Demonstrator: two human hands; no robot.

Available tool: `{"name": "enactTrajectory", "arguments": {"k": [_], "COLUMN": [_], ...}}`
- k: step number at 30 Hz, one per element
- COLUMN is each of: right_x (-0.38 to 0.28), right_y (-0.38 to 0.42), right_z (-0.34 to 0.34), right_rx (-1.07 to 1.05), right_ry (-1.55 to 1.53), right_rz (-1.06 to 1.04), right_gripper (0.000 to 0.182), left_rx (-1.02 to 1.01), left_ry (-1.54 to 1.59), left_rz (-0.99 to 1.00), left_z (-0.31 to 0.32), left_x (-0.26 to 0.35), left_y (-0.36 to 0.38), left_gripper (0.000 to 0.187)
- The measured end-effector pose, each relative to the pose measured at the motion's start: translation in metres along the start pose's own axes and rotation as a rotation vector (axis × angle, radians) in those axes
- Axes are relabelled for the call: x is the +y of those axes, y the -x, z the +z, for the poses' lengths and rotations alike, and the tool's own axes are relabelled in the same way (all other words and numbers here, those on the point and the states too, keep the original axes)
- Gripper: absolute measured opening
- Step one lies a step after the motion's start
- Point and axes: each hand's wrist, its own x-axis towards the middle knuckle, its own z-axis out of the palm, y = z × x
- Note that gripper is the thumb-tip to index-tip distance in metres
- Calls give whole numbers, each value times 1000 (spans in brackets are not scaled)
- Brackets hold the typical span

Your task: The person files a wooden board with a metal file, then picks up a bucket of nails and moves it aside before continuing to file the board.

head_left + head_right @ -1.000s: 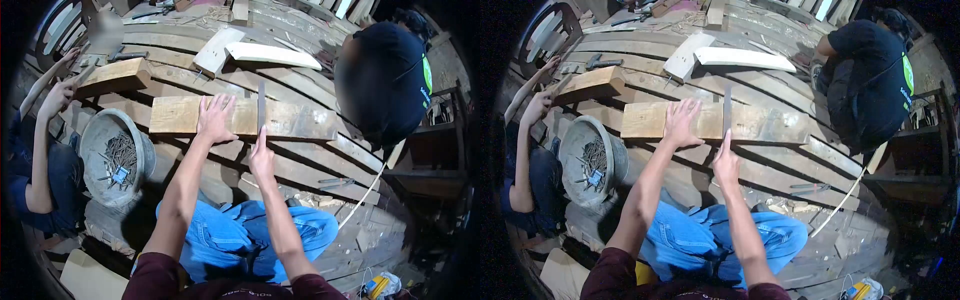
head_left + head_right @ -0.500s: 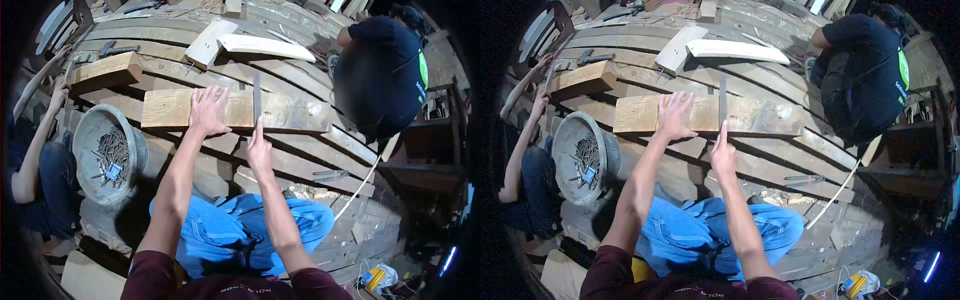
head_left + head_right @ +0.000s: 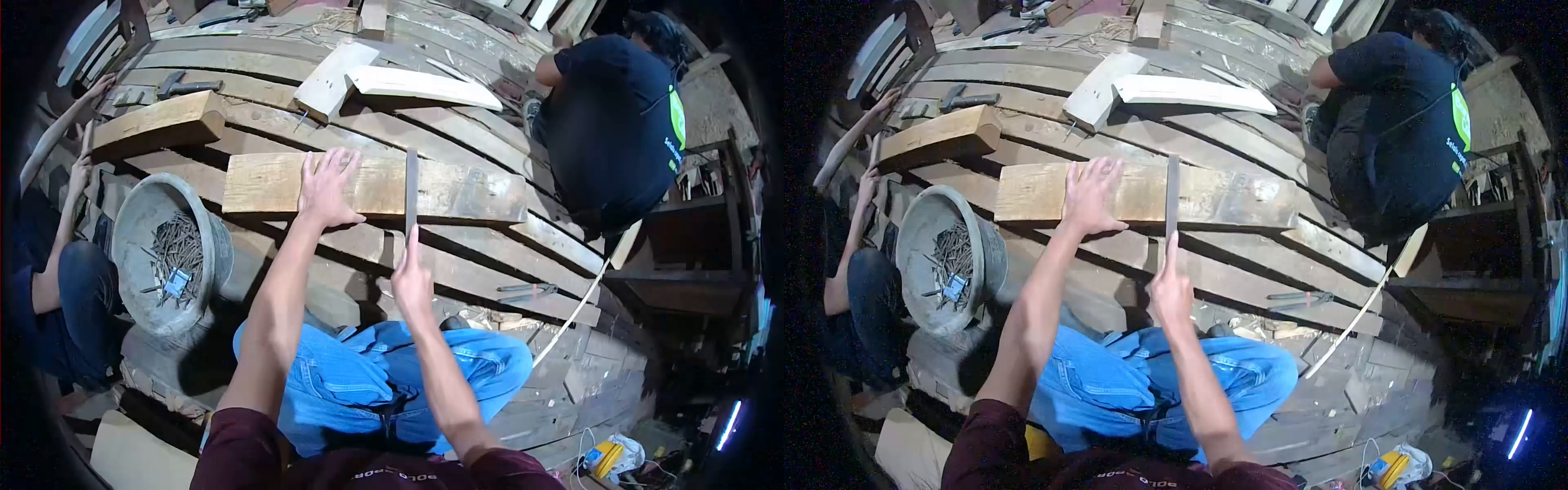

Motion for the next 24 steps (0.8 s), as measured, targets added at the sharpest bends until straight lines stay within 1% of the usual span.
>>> {"name": "enactTrajectory", "arguments": {"k": [2,3,4,6,7,8,10,12,14,16,19,20,22,23,24], "right_x": [17,16,11,2,0,-1,0,1,14,11,9,2,6,8,12], "right_y": [27,27,21,-3,-21,-35,-44,-25,9,12,-19,-33,-55,-54,-46], "right_z": [4,4,3,3,2,3,2,-5,-2,-8,-4,-11,-10,-11,-12], "right_rx": [55,59,53,33,21,79,68,-2,58,1,29,29,92,74,62], "right_ry": [-55,-57,-20,55,14,-30,29,21,31,11,62,-29,-2,30,-8], "right_rz": [-27,-32,-31,-6,-16,-74,-61,15,-33,58,43,48,7,1,-6], "right_gripper": [59,58,59,62,60,58,58,58,61,55,55,54,52,51,52], "left_rx": [-37,-14,-1,-3,2,-22,-68,-60,-53,7,15,16,38,9,6], "left_ry": [-13,3,18,6,2,-13,-32,-12,-4,27,43,37,30,41,42], "left_rz": [-17,-11,0,-11,-13,-13,-27,-22,-20,-17,-12,-4,3,0,2], "left_z": [-2,-1,0,2,1,-3,-8,-6,-9,-6,-3,-2,-1,0,-2], "left_x": [1,0,0,1,2,3,4,2,3,0,2,3,1,0,-1], "left_y": [3,1,3,4,3,1,2,1,3,1,4,5,3,3,2], "left_gripper": [120,123,126,126,126,124,120,118,117,116,118,118,118,118,118]}}
